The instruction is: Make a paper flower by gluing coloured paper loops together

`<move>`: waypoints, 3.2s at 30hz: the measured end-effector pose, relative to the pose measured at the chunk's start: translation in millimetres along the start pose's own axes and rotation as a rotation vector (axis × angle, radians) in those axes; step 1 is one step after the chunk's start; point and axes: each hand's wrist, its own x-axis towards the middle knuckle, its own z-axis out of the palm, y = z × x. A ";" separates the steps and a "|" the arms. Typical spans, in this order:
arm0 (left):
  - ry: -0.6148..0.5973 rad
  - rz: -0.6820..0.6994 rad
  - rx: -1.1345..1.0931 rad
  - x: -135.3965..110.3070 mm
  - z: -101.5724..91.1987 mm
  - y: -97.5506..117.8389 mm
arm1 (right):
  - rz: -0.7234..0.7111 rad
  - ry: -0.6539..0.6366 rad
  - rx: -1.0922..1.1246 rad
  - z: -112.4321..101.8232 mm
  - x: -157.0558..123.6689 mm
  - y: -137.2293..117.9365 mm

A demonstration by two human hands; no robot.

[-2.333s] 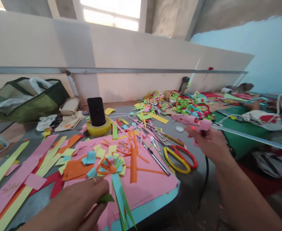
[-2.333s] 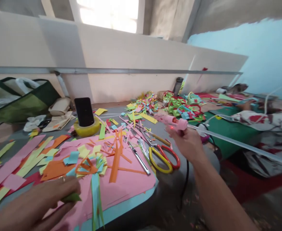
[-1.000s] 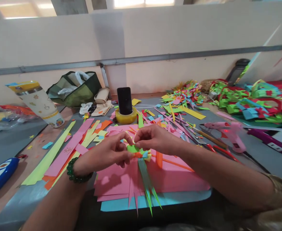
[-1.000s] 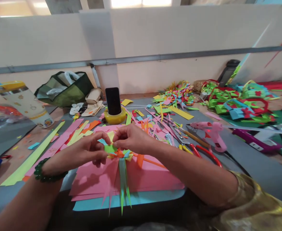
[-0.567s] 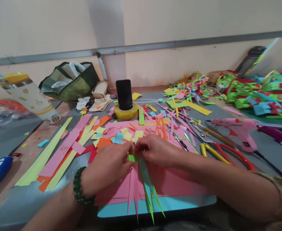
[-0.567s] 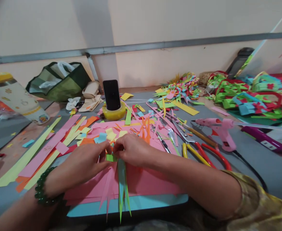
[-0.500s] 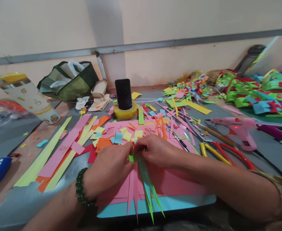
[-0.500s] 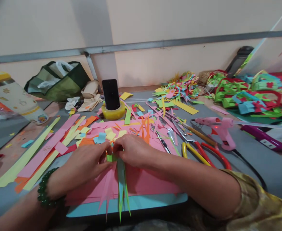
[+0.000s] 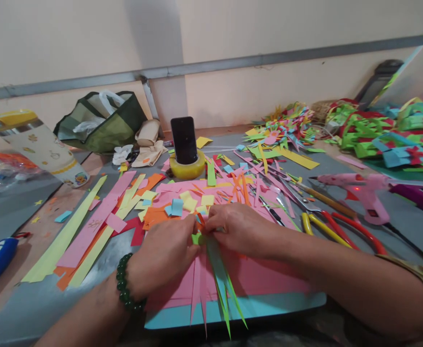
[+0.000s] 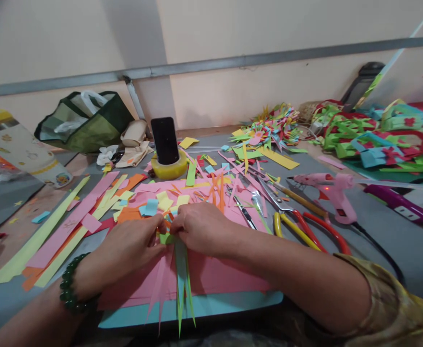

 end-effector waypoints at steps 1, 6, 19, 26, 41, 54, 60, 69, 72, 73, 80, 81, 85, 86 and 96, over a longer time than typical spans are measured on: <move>-0.009 0.002 -0.008 0.3 -0.6 0.1 | -0.011 -0.008 -0.025 -0.5 -0.7 -0.4; -0.029 -0.009 -0.015 1.1 -2.2 2.3 | -0.025 -0.049 -0.121 -0.4 -1.9 -2.4; -0.019 -0.002 0.004 -0.4 -3.9 0.0 | 0.023 -0.066 -0.196 2.4 -3.0 -9.2; -0.005 0.006 0.036 0.0 -2.9 0.0 | -0.010 -0.068 -0.191 3.2 -4.4 -8.8; 0.057 0.018 -0.005 -0.6 -0.3 -0.1 | 0.031 -0.099 -0.255 3.1 -2.5 -8.3; -0.138 0.300 -0.024 -25.7 -8.5 -9.2 | 0.005 -0.100 -0.172 -0.7 -4.3 -7.9; -0.138 0.314 -0.010 -22.9 -16.0 -5.0 | 0.015 -0.039 -0.194 0.6 -3.2 -8.5; -0.148 0.353 -0.074 -20.6 -19.1 -3.4 | -0.039 -0.043 -0.308 0.0 -3.8 -14.9; -0.148 0.377 -0.083 -20.2 -18.4 -5.9 | -0.052 -0.012 -0.314 -2.2 -4.5 -14.3; -0.140 0.369 -0.076 -20.1 -18.0 -6.4 | -0.051 0.001 -0.324 -2.8 -5.0 -14.3; -0.106 0.423 -0.057 -19.2 -16.5 -2.2 | -0.051 0.026 -0.353 0.2 -9.4 -19.0; -0.106 0.433 -0.072 -19.3 -16.6 -2.0 | -0.056 0.037 -0.337 0.7 -9.4 -18.8; -0.137 0.439 -0.208 -18.3 -19.7 -9.6 | -0.053 0.083 -0.205 -5.5 -6.1 -8.4; -0.140 0.424 -0.263 -17.0 -21.1 -13.5 | -0.046 0.143 -0.153 -9.4 -4.8 -3.5; 0.354 0.145 -0.594 21.9 -17.3 -26.2 | 0.286 0.084 -0.297 -11.3 4.6 21.2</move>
